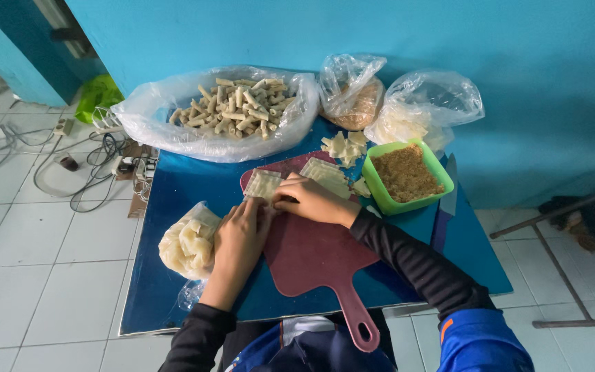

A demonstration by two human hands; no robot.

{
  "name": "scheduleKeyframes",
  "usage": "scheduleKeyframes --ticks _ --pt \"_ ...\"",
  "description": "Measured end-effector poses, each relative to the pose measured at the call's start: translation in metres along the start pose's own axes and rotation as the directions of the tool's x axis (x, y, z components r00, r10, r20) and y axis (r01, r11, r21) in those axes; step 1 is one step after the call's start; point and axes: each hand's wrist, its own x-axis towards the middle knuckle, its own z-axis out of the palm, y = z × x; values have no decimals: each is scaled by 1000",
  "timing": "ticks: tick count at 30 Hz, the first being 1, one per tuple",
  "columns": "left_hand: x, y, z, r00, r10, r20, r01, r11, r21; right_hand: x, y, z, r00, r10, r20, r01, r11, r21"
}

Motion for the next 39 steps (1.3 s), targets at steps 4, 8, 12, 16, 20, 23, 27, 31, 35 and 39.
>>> scheduleKeyframes --ticks 4,8,12,16,20,23,27,31,35,39 --pt "3 0 0 999 -18 44 15 997 77 -1 -7 -1 982 183 41 -186 974 132" --pt "4 2 -1 997 63 49 -70 987 143 -7 -13 1 994 -41 -101 32 995 -95" --pt "2 5 -6 976 214 43 -218 932 289 -14 -13 4 964 -241 -110 198 931 -306" --pt "-4 6 -8 968 238 81 -251 922 295 -19 -12 4 943 -319 -98 270 902 -336" --pt "-7 3 -4 979 171 108 -194 945 264 -18 -13 4 947 -308 -88 254 891 -376" --pt "-4 1 2 985 162 66 -173 950 261 -14 -14 5 951 -293 -99 235 891 -388" --pt "-1 -1 6 994 100 47 -109 960 260 -11 -15 7 962 -247 -115 183 898 -400" --pt "0 -1 5 993 117 17 -118 953 278 -10 -20 8 968 -216 -128 140 889 -436" --pt "1 -2 5 994 108 18 -109 955 276 -10 -25 8 957 -213 -196 116 903 -413" --pt "1 -1 4 987 156 33 -159 934 320 -10 -27 12 957 -192 -216 86 904 -420"
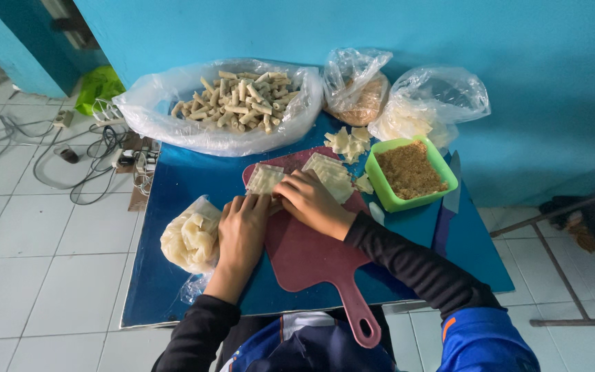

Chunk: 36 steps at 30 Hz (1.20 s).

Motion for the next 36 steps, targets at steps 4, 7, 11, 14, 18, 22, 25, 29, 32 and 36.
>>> scheduleKeyframes --ticks 4,7,11,14,18,22,25,29,32,36 --pt "-3 4 -4 998 -47 -40 44 996 -77 -4 0 -1 998 -66 -4 66 996 -53" --pt "0 4 -3 997 -53 -53 52 998 -22 -4 2 0 999 -52 11 52 998 -39" --pt "0 2 3 998 -70 -6 71 996 51 -1 0 1 999 -45 3 45 995 -89" --pt "-5 3 8 1000 -27 -6 27 994 104 0 -2 2 999 -33 -3 33 995 -99" --pt "-15 8 17 1000 10 -23 -4 968 253 3 -3 3 997 52 -57 -52 999 1" --pt "-14 8 27 999 -47 2 44 951 306 6 0 7 995 69 -77 -68 998 17" --pt "-14 4 30 997 -75 -6 74 957 282 0 3 10 995 -97 -26 89 972 -217" --pt "-13 4 29 997 -69 -42 80 932 354 -6 4 12 996 -85 1 82 962 -259" --pt "-14 5 25 996 -79 -47 90 942 324 1 5 15 996 -89 -18 80 956 -283" --pt "-18 10 20 995 -101 2 98 974 206 13 13 18 995 -95 -26 83 952 -294"
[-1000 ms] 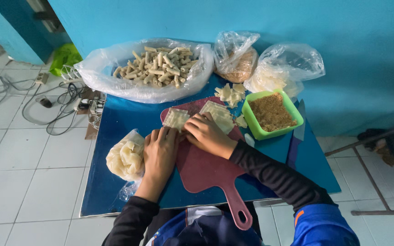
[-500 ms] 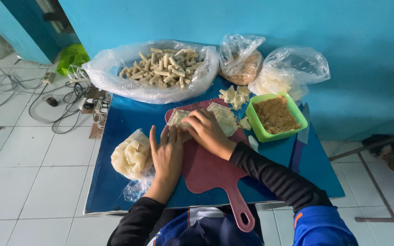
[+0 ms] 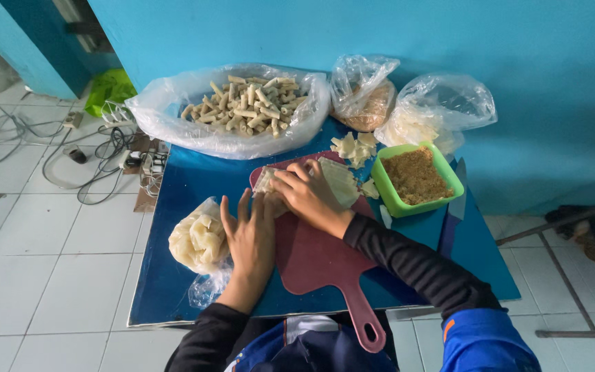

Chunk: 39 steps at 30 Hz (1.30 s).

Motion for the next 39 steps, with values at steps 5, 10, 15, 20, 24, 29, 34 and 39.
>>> scheduleKeyframes --ticks 5,10,15,20,24,29,34,39 --pt "-1 1 1 1000 0 -20 -1 999 -45 7 16 7 991 130 24 -132 968 213" --pt "0 3 1 1000 -16 -20 14 994 -105 38 73 -11 641 307 703 -733 518 442" --pt "0 0 -3 1000 -13 14 15 991 -135 74 94 -47 909 416 10 -331 709 622" --pt "3 -2 -7 999 -16 44 22 991 -134 25 84 -103 924 321 -206 -306 947 100" --pt "7 -2 -14 1000 -20 21 23 992 -122 -41 104 -140 908 407 105 -395 912 -113" --pt "8 6 -19 997 11 -70 -19 993 -116 -99 125 -145 621 496 607 -604 796 -33" --pt "11 27 -4 989 27 144 3 978 -207 -116 129 -136 584 556 592 -726 684 74" --pt "23 43 23 979 -22 203 70 970 -232 -114 124 -130 653 553 517 -675 734 68"
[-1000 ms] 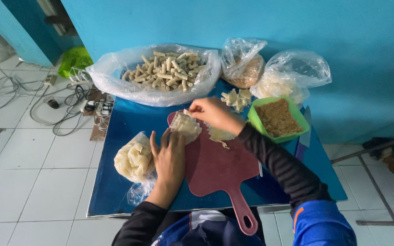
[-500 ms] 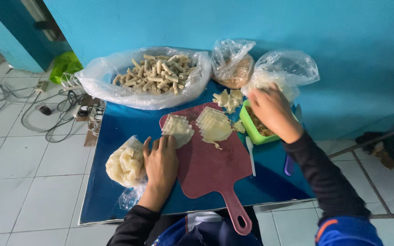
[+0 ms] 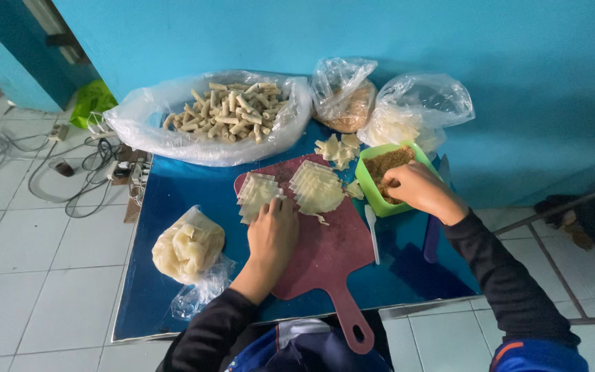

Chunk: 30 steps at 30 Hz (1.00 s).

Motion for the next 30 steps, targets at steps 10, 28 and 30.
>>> scheduleKeyframes --ticks 10,28,30 --pt "14 8 25 999 -53 -8 53 998 -20 -6 -23 -22 987 5 -161 -11 999 -37" --pt "22 14 16 988 -106 112 132 957 -258 27 -99 61 844 -501 -192 495 865 -83" --pt "21 13 14 992 -93 88 116 943 -313 25 -92 64 836 -511 -201 503 859 -96"
